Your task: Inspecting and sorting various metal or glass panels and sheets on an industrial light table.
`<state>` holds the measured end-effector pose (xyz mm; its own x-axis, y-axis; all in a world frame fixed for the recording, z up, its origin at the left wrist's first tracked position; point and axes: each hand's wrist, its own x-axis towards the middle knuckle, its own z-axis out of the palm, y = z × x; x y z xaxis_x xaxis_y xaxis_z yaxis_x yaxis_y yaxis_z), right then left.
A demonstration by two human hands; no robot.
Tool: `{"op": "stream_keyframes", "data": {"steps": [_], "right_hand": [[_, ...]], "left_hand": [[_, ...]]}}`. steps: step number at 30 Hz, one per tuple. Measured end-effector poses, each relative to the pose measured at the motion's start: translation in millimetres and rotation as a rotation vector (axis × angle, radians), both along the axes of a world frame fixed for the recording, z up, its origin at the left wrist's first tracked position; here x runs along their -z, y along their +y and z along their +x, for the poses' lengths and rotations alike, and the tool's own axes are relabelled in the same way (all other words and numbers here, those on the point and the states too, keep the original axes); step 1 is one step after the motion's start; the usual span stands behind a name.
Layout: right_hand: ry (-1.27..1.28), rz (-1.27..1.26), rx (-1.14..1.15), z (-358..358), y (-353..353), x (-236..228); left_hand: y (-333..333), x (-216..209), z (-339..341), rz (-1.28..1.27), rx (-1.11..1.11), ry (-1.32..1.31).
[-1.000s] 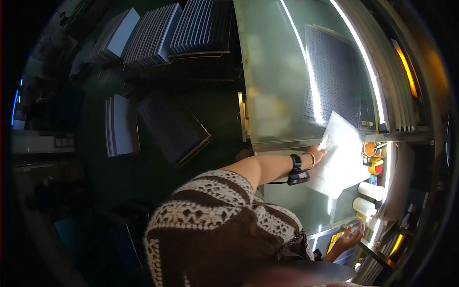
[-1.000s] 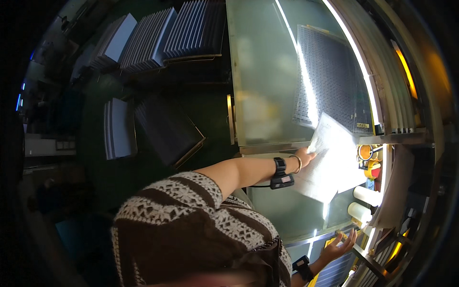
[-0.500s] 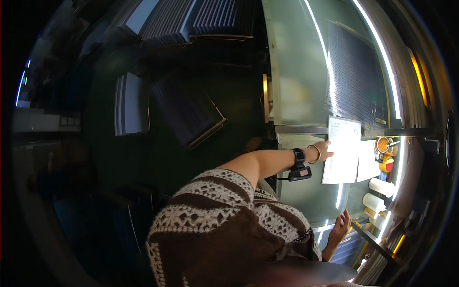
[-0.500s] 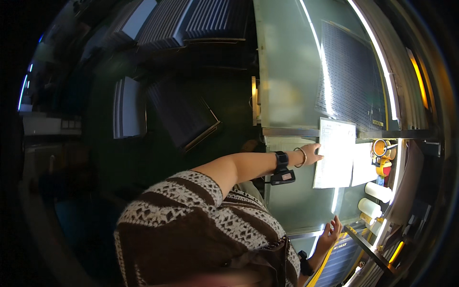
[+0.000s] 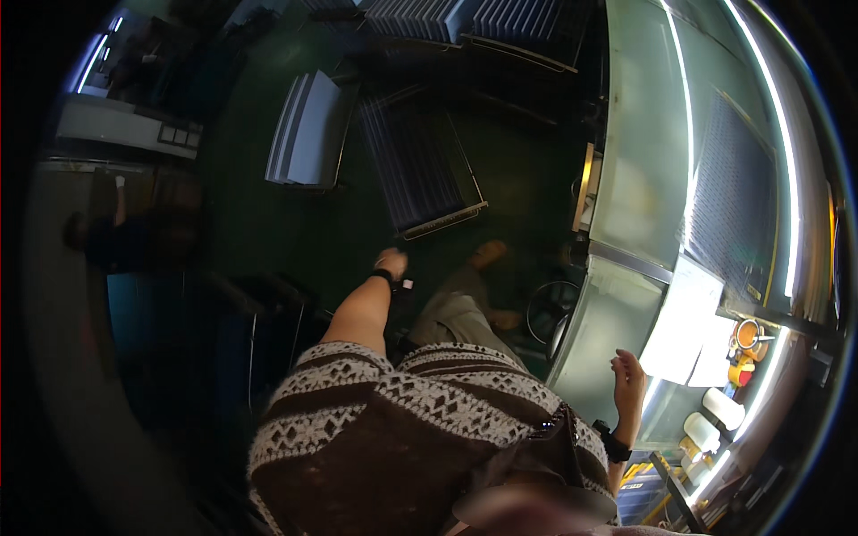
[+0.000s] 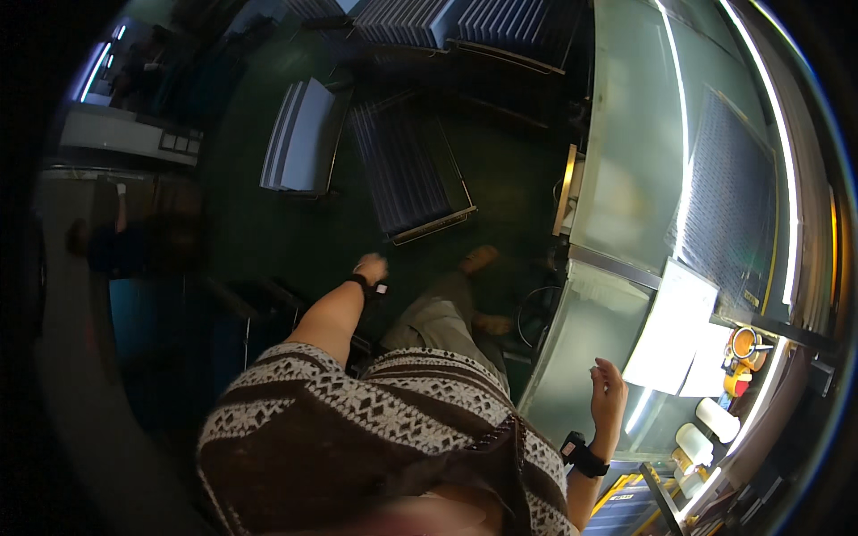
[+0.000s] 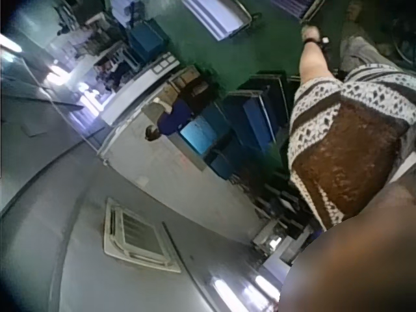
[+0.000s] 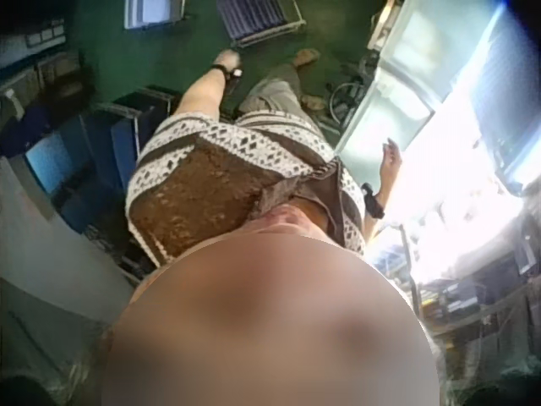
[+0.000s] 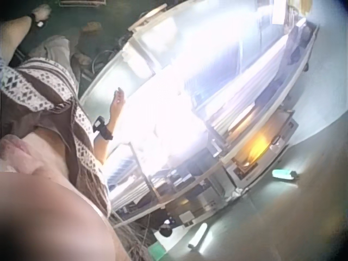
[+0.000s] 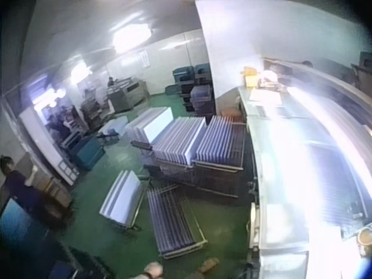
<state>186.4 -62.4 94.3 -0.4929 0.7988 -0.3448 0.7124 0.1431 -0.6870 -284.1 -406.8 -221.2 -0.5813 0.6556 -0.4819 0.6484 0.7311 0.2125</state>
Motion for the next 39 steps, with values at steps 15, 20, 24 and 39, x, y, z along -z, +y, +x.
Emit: {"op": "stream_keyframes", "data": {"steps": [15, 20, 24, 39], "right_hand": [[-0.37, -0.257, 0.1, -70.5, -44.8, 68.3], [-0.476, -0.162, 0.122, -68.0, -52.3, 107.6], [-0.65, -0.067, 0.136, -55.4, -54.8, 129.1], [-0.347, 0.001, 0.419, -63.4, -102.3, 106.0]], "left_hand": [[80.3, -20.6, -77.4, 0.028, -0.57, -0.764], [75.1, 8.0, -146.8, 0.229, -0.858, -0.714], [58.5, -3.3, -179.8, 0.225, -0.956, -0.768], [293.4, -511.4, -95.5, 1.243, 0.733, -1.365]]}}
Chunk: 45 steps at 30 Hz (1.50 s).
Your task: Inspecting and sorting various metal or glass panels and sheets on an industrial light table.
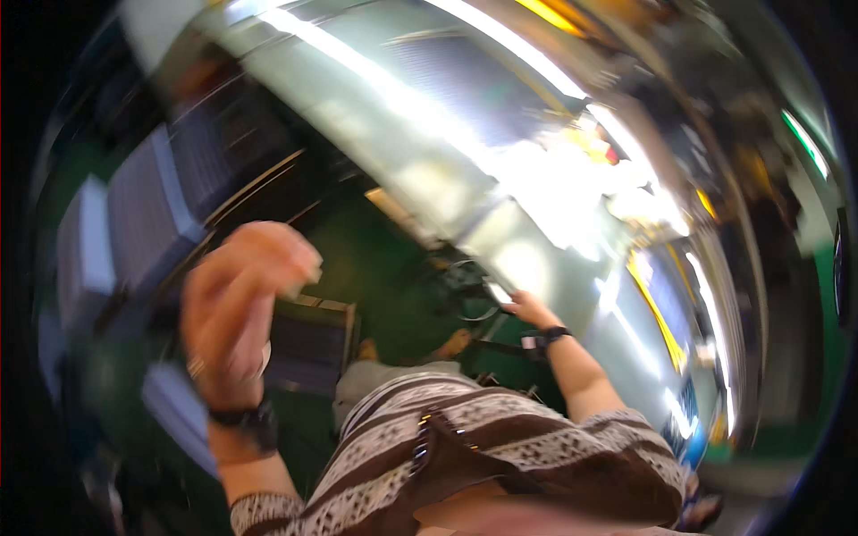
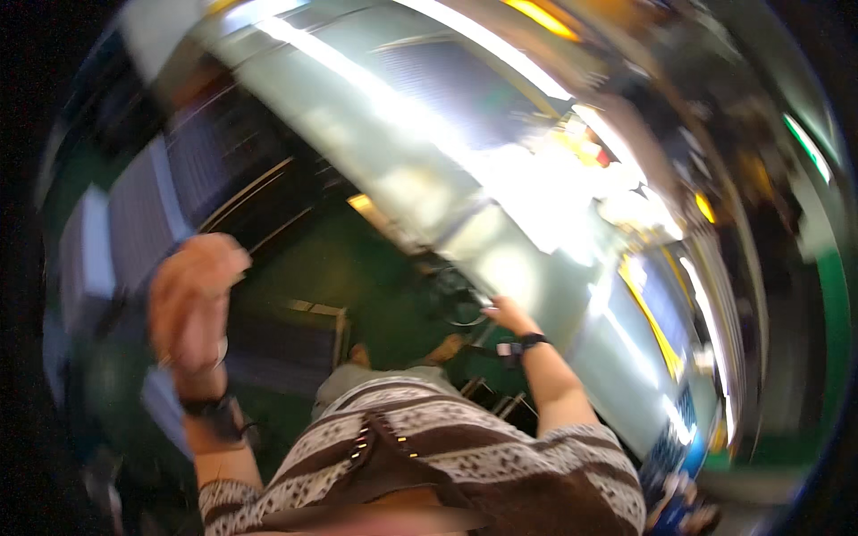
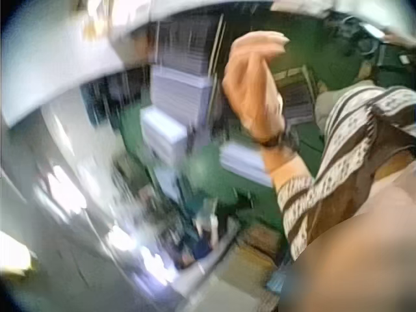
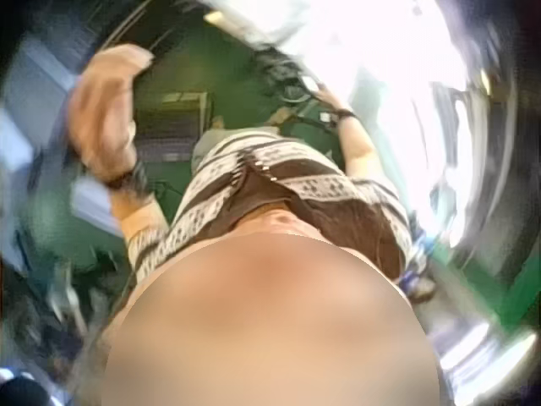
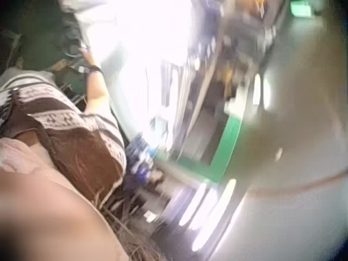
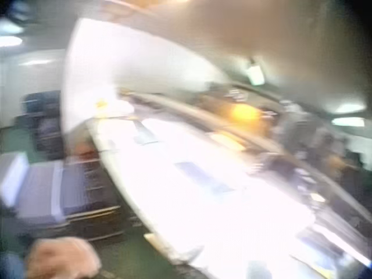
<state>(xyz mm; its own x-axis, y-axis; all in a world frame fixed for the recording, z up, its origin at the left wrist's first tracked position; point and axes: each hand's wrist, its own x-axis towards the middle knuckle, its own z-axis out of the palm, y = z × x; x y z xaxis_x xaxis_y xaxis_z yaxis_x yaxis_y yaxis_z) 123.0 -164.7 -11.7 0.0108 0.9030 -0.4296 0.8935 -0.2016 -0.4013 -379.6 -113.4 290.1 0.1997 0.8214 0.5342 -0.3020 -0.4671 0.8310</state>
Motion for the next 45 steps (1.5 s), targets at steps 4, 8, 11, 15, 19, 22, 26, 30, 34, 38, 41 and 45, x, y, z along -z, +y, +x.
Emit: {"op": "stream_keyframes", "data": {"steps": [4, 8, 11, 15, 19, 22, 26, 30, 34, 38, 41, 45], "right_hand": [[0.184, 0.095, 0.186, -18.4, -42.5, -19.8], [0.139, 0.177, 0.45, 45.4, -114.3, -44.8], [0.134, 0.239, 0.594, 88.7, -154.2, -70.3], [0.104, 0.296, 0.747, 134.6, -188.0, -58.7], [0.12, 0.29, 0.814, 170.1, -197.3, -58.6], [0.12, 0.277, 0.85, 195.1, -207.5, -49.5], [0.172, 0.26, 0.831, 223.8, -213.2, -38.6], [0.19, 0.219, 0.821, 237.8, -202.0, -32.7], [0.252, 0.238, 0.768, 240.2, -166.7, -34.2], [0.408, 0.285, 0.664, 236.6, -100.0, -33.7], [0.74, 0.144, 0.709, 234.7, -37.6, -34.5], [0.805, 0.098, 0.878, 227.7, 45.9, -26.8]], "left_hand": [[-39.9, -115.2, 72.3, -0.061, 0.52, -0.287], [-38.0, -133.1, 153.4, -0.042, 0.879, -0.376], [-39.2, -157.0, 182.7, -0.119, 1.085, -0.462], [-25.7, -138.5, 229.0, -0.156, 1.237, -0.548], [-24.7, -133.0, 271.0, -0.15, 1.144, -0.62], [-19.3, -124.4, 311.9, -0.149, 1.25, -0.686], [-16.3, -122.5, 359.4, -0.127, 1.348, -0.776], [-12.6, -121.3, 381.7, -0.094, 1.408, -0.841], [4.6, -123.8, 380.8, -0.146, 1.569, -0.733], [18.8, -126.3, 402.8, 0.034, 1.315, -0.766], [30.6, -124.3, 397.2, -0.051, 1.332, -0.915], [55.9, -139.4, 394.4, -0.02, 1.312, -0.811]]}}
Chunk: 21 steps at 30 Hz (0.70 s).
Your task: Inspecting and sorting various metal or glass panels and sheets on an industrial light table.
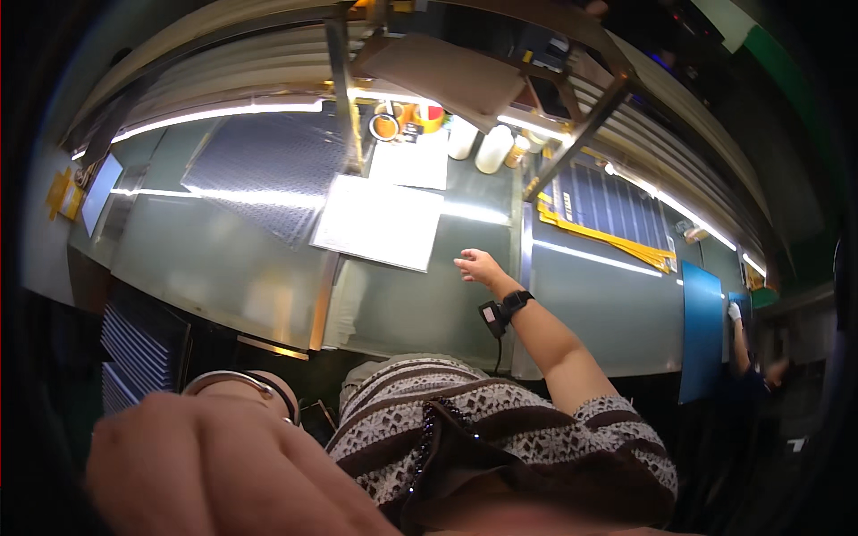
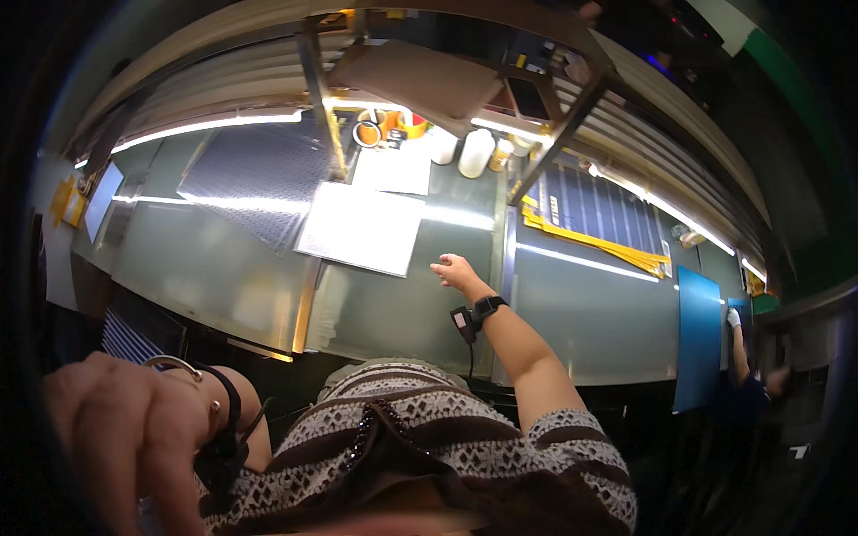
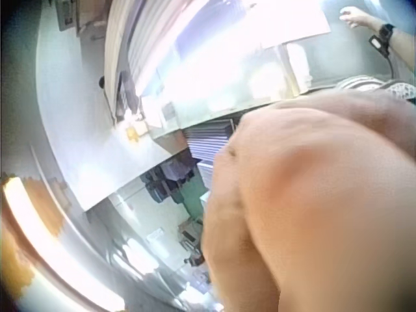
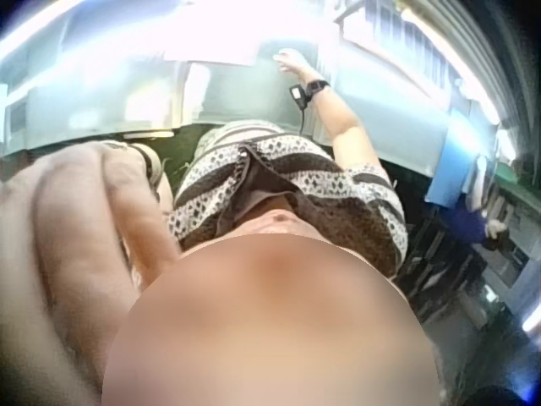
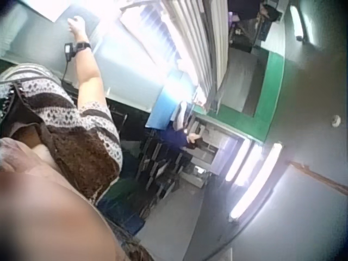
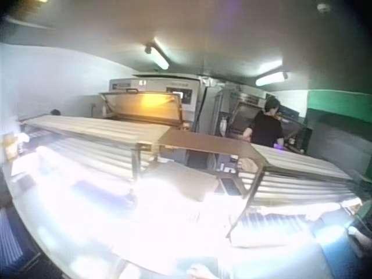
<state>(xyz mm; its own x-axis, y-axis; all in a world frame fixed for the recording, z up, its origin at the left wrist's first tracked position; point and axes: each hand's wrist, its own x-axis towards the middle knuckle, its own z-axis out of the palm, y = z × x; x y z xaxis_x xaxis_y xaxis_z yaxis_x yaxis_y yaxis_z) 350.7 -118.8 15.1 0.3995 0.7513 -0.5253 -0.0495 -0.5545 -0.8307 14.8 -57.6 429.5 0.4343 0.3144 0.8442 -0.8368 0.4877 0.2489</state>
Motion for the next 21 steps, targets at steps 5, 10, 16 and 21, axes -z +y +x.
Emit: {"op": "stream_keyframes", "data": {"steps": [5, 10, 16, 21], "right_hand": [[-0.048, -0.154, 0.306, -20.7, 72.9, 15.1], [-0.018, -0.22, 0.499, -15.3, 103.2, 45.7], [0.171, -0.158, 0.339, -74.2, 137.2, 12.7], [0.335, -0.013, 0.449, -62.9, 107.4, -6.6]], "left_hand": [[37.1, -9.3, -9.9, -0.037, -0.109, 0.095], [138.2, 77.2, -21.4, 0.263, -0.762, 0.71], [238.3, 374.6, -22.6, -0.294, -0.177, 1.753], [180.6, 413.6, 44.1, -0.792, 0.331, 1.776]]}}
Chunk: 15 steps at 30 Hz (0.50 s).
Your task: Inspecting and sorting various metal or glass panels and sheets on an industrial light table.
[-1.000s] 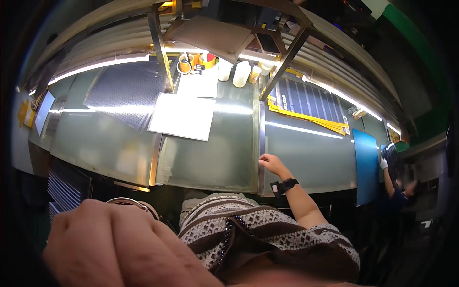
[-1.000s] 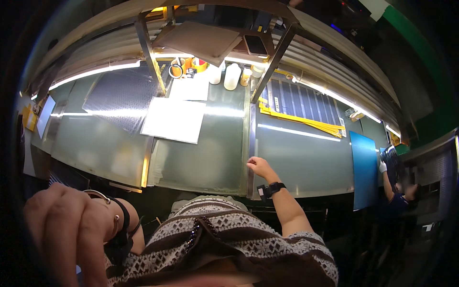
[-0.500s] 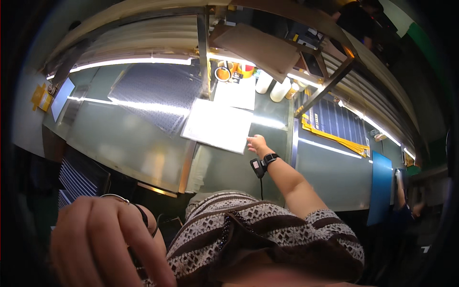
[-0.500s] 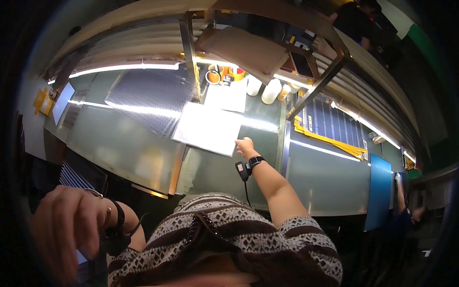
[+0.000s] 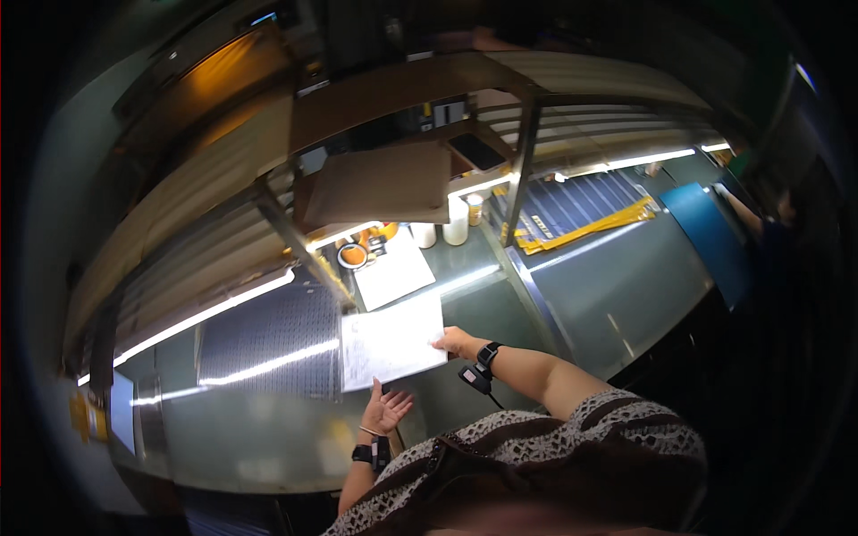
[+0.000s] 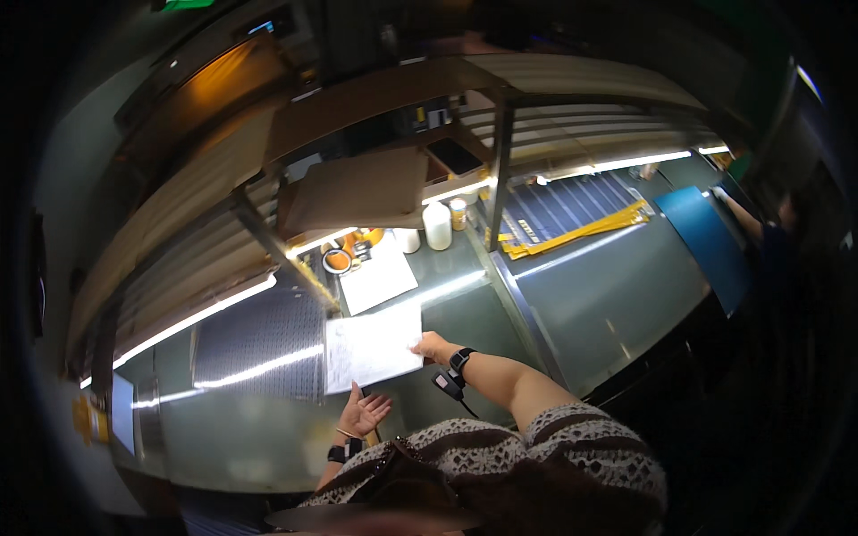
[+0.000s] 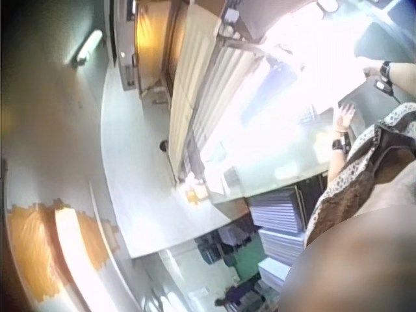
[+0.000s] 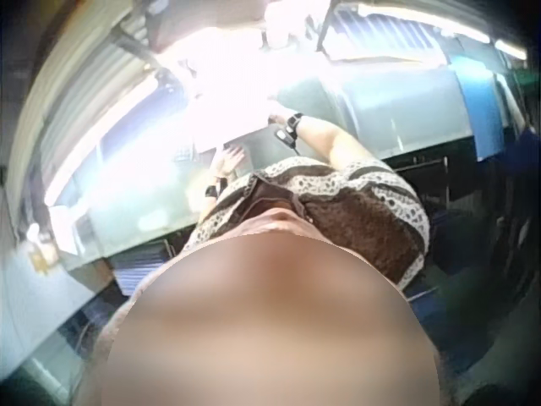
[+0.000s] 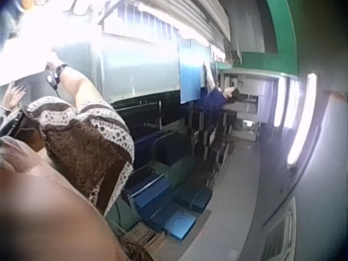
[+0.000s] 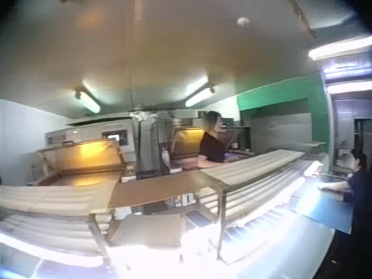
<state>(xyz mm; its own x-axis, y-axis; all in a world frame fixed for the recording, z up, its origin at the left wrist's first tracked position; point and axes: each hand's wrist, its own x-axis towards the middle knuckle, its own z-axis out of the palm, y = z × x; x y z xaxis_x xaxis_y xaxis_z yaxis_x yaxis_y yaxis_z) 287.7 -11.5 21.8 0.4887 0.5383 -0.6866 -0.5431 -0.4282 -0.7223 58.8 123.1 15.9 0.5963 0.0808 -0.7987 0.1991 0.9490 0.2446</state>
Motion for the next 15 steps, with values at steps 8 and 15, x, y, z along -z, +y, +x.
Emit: {"op": "stream_keyframes", "data": {"steps": [8, 15], "right_hand": [[-0.118, 0.055, -0.261, 31.0, -73.3, -32.1], [-0.225, 0.52, 0.633, 179.6, -271.1, -65.3]], "left_hand": [[5.9, 23.8, 28.9, 0.367, -0.162, 0.014], [34.1, 39.7, 2.1, 0.393, -0.46, -0.007]]}}
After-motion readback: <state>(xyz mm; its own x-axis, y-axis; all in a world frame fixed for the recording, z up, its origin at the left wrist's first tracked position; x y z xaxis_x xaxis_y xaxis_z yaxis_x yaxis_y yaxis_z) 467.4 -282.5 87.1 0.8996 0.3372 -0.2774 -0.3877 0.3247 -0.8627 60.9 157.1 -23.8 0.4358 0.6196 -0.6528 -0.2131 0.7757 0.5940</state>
